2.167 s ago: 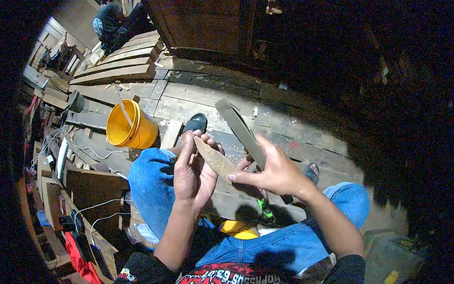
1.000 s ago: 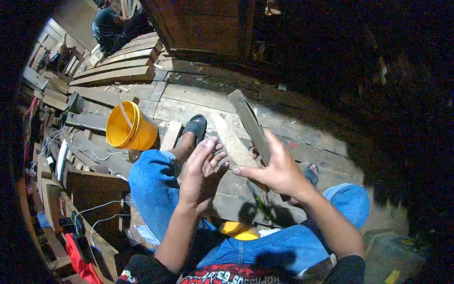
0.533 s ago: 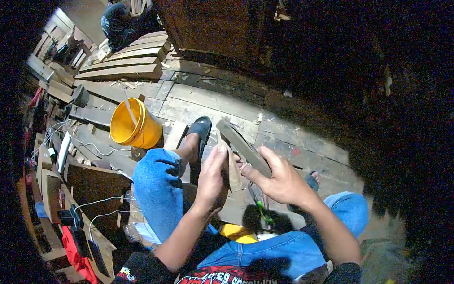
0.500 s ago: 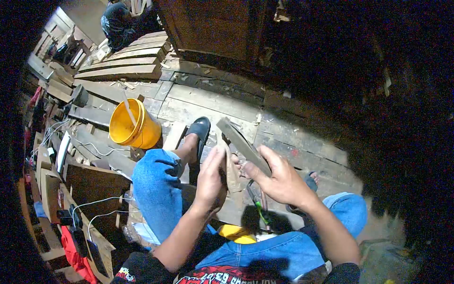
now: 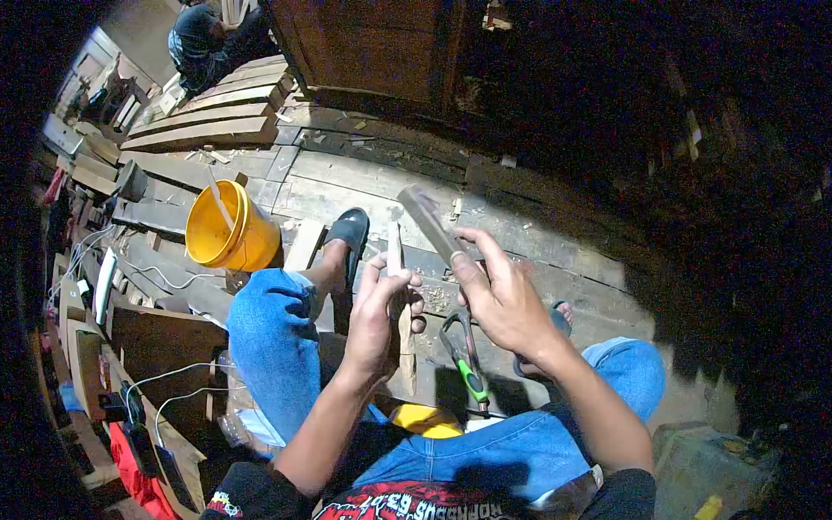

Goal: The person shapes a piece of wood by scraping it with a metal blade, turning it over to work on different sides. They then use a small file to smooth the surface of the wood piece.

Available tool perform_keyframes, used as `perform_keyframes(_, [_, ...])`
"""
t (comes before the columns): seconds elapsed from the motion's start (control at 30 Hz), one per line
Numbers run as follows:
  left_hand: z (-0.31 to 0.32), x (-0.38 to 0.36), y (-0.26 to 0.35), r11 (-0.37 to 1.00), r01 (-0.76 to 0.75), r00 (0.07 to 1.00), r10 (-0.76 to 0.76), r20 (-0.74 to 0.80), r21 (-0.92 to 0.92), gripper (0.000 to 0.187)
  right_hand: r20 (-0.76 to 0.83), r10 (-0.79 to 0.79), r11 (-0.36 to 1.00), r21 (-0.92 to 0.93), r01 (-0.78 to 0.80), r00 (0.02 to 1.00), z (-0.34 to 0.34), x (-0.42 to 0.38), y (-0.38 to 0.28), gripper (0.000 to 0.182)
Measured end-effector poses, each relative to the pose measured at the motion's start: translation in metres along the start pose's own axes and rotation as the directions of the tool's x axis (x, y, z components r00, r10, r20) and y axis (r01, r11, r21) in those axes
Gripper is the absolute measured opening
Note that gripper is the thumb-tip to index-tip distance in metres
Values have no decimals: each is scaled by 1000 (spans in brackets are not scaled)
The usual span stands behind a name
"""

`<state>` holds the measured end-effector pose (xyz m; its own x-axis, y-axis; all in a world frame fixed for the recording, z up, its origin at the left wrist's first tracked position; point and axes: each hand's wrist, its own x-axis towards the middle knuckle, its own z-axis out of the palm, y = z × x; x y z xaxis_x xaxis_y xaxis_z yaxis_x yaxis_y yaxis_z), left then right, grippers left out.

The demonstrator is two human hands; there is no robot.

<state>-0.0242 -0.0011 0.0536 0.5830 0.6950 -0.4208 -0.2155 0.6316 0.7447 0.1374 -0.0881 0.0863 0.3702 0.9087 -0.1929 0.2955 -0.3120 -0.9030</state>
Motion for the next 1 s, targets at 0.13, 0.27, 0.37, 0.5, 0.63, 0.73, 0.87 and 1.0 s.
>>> perform_keyframes(0.13, [-1,3,-2,998,-20,999,18,38,63,39,44,-19,999,42,17,999,-1,3,5,52])
perform_keyframes(0.27, [1,1,-1,1000,19,998,-18,53,-4,47,142,127,939,302,-165,982,-1,9,16,51])
perform_keyframes(0.37, [-1,-1,-1,1000,14,995,-16,94,25,48,180,157,877,426,-221,971,-7,9,13,46])
perform_keyframes(0.5, [-5,3,-4,1000,10,990,-10,138,1,46,157,180,860,454,-233,971,-9,9,4,43])
perform_keyframes(0.63, [-1,0,-2,999,27,995,-25,98,-20,47,143,143,852,486,-196,979,-5,10,16,39])
perform_keyframes(0.73, [8,-4,3,997,62,995,-59,76,-37,46,115,188,845,487,-221,975,-3,12,9,36])
perform_keyframes(0.87, [1,-2,1,998,67,987,-65,149,-3,44,106,222,821,517,-244,969,-5,10,3,36])
perform_keyframes(1.0, [-1,-4,0,996,81,978,-73,197,-33,38,111,250,753,602,-265,962,-8,13,9,30])
